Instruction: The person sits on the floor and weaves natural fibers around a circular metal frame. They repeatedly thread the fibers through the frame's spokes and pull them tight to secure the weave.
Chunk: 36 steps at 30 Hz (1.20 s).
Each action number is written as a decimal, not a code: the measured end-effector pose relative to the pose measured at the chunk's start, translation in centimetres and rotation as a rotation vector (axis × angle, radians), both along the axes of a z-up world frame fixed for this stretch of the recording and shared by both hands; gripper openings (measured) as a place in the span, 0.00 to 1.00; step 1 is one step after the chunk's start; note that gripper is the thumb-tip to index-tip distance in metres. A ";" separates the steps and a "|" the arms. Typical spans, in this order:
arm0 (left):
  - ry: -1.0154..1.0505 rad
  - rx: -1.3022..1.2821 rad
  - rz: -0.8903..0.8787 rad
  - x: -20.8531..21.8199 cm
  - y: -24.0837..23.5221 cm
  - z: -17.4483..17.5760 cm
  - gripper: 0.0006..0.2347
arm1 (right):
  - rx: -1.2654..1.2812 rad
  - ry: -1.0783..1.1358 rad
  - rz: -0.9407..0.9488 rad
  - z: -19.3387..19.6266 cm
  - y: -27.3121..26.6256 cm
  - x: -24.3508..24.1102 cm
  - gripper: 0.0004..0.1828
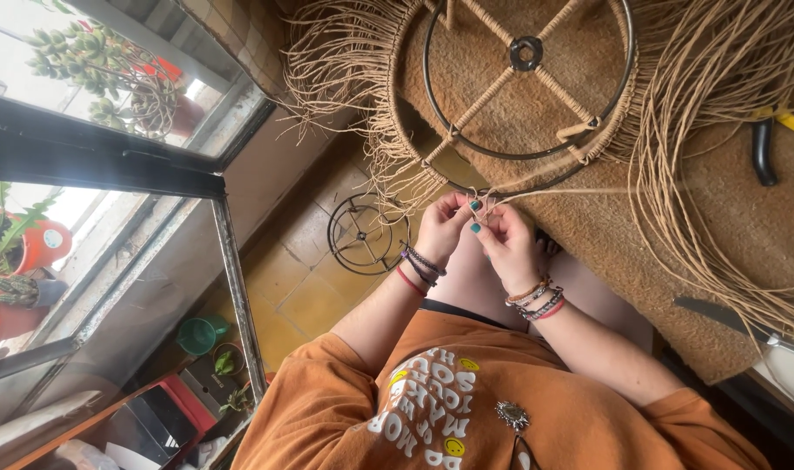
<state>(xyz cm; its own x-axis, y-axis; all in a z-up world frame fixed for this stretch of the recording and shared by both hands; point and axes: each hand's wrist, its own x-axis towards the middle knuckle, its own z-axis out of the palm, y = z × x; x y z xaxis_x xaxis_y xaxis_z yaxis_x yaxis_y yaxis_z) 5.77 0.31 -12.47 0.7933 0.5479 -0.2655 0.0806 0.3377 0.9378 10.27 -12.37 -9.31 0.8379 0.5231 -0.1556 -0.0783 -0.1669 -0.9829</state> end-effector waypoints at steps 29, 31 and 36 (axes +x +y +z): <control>-0.141 -0.316 -0.144 -2.8 1.3 1.3 0.05 | -0.463 -1.197 0.427 4.4 1.7 5.9 0.16; -0.117 -0.295 -0.148 -2.8 1.9 1.0 0.06 | -0.531 -1.173 0.457 3.5 2.4 6.9 0.13; 0.030 0.169 -0.243 -4.9 3.6 4.0 0.11 | -0.342 -0.978 0.428 4.2 2.9 7.0 0.07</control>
